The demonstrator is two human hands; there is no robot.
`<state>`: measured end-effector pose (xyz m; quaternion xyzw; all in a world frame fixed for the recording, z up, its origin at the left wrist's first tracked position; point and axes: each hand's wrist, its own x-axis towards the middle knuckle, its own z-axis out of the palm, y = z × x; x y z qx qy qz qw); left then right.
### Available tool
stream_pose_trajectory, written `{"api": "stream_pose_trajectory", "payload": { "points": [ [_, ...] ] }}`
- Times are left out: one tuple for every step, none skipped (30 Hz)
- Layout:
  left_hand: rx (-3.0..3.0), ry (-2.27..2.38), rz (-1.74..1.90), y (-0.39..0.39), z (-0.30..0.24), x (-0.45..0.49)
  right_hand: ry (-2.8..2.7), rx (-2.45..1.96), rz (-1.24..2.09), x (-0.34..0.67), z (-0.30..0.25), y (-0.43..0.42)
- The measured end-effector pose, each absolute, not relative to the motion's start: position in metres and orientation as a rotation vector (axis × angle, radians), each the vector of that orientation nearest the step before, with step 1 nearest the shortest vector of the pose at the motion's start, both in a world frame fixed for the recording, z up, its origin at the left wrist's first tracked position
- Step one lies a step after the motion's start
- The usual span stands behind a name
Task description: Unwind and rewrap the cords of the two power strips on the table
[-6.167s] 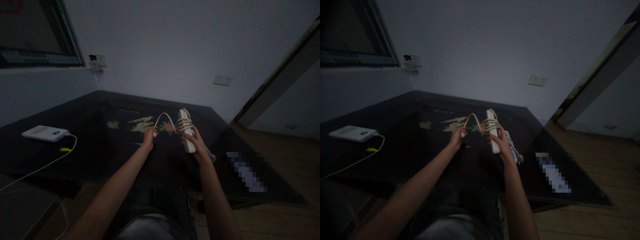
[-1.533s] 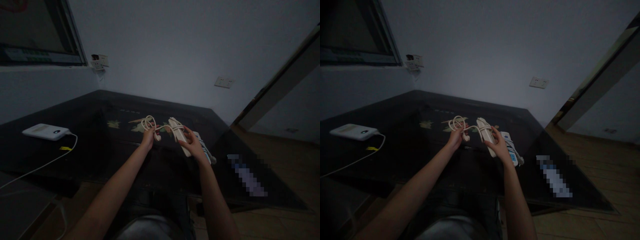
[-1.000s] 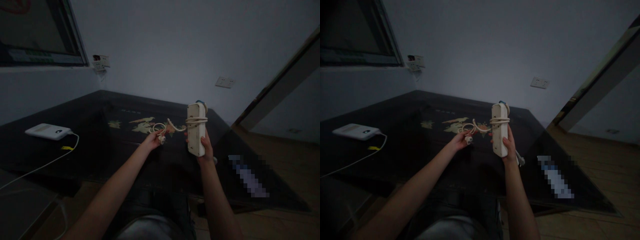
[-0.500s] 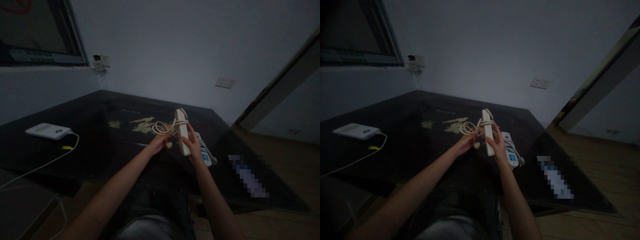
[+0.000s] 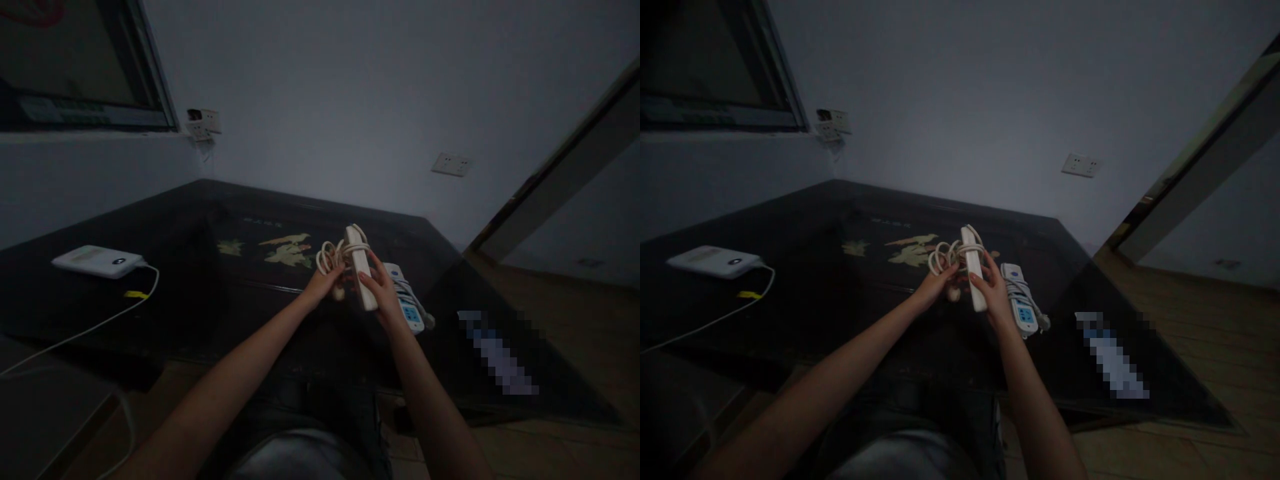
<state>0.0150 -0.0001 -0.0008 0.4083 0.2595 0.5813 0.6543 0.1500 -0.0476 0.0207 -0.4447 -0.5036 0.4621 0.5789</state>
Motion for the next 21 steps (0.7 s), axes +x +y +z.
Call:
{"api": "stream_pose_trajectory", "payload": {
  "points": [
    [0.908, 0.601, 1.317, 0.002, -0.002, 0.015, -1.173, -1.031, 1.098, 0.150, 0.022, -0.049],
    [0.880, 0.609, 1.321, 0.004, -0.003, 0.014, -1.173, -1.017, 1.117, 0.150, 0.024, -0.050],
    [0.832, 0.618, 1.329, 0.006, -0.003, 0.013, -1.175, -1.001, 1.136, 0.150, 0.025, -0.051],
    [0.769, 0.630, 1.334, 0.007, -0.002, 0.012, -1.185, -0.980, 1.154, 0.150, 0.027, -0.052],
    [0.705, 0.645, 1.331, 0.008, -0.002, 0.010, -1.208, -0.956, 1.173, 0.150, 0.028, -0.053],
    [0.647, 0.658, 1.326, 0.010, -0.001, 0.008, -1.244, -0.928, 1.190, 0.151, 0.029, -0.053],
    [0.600, 0.669, 1.325, 0.011, 0.000, 0.005, -1.294, -0.898, 1.211, 0.151, 0.029, -0.054],
    [0.566, 0.675, 1.328, 0.013, 0.001, 0.002, -1.352, -0.866, 1.239, 0.152, 0.029, -0.055],
    [0.541, 0.678, 1.337, 0.015, 0.002, -0.002, -1.417, -0.836, 1.278, 0.153, 0.028, -0.056],
    [0.524, 0.679, 1.350, 0.018, 0.004, -0.007, -1.484, -0.808, 1.325, 0.154, 0.027, -0.056],
    [0.506, 0.680, 1.357, 0.020, 0.005, -0.012, -1.551, -0.787, 1.371, 0.156, 0.026, -0.056],
    [0.486, 0.679, 1.363, 0.022, 0.008, -0.017, -1.615, -0.774, 1.408, 0.158, 0.025, -0.056],
    [0.468, 0.675, 1.370, 0.024, 0.010, -0.022, -1.677, -0.774, 1.429, 0.160, 0.024, -0.056],
    [0.455, 0.668, 1.381, 0.025, 0.013, -0.027, -1.735, -0.785, 1.431, 0.162, 0.023, -0.055],
    [0.450, 0.659, 1.400, 0.026, 0.016, -0.032, -1.788, -0.805, 1.417, 0.165, 0.023, -0.055],
    [0.456, 0.649, 1.435, 0.026, 0.018, -0.035, -1.833, -0.830, 1.389, 0.167, 0.024, -0.055],
    [0.475, 0.640, 1.484, 0.026, 0.020, -0.038, -1.869, -0.860, 1.353, 0.169, 0.024, -0.055],
    [0.503, 0.632, 1.541, 0.026, 0.022, -0.039, -1.893, -0.892, 1.319, 0.171, 0.026, -0.055],
    [0.533, 0.626, 1.601, 0.025, 0.023, -0.040, -1.905, -0.926, 1.288, 0.172, 0.027, -0.055],
    [0.558, 0.622, 1.660, 0.025, 0.023, -0.040, -1.903, -0.958, 1.261, 0.173, 0.029, -0.056],
    [0.575, 0.618, 1.711, 0.026, 0.023, -0.039, -1.893, -0.990, 1.237, 0.174, 0.030, -0.057]
  ]
}}
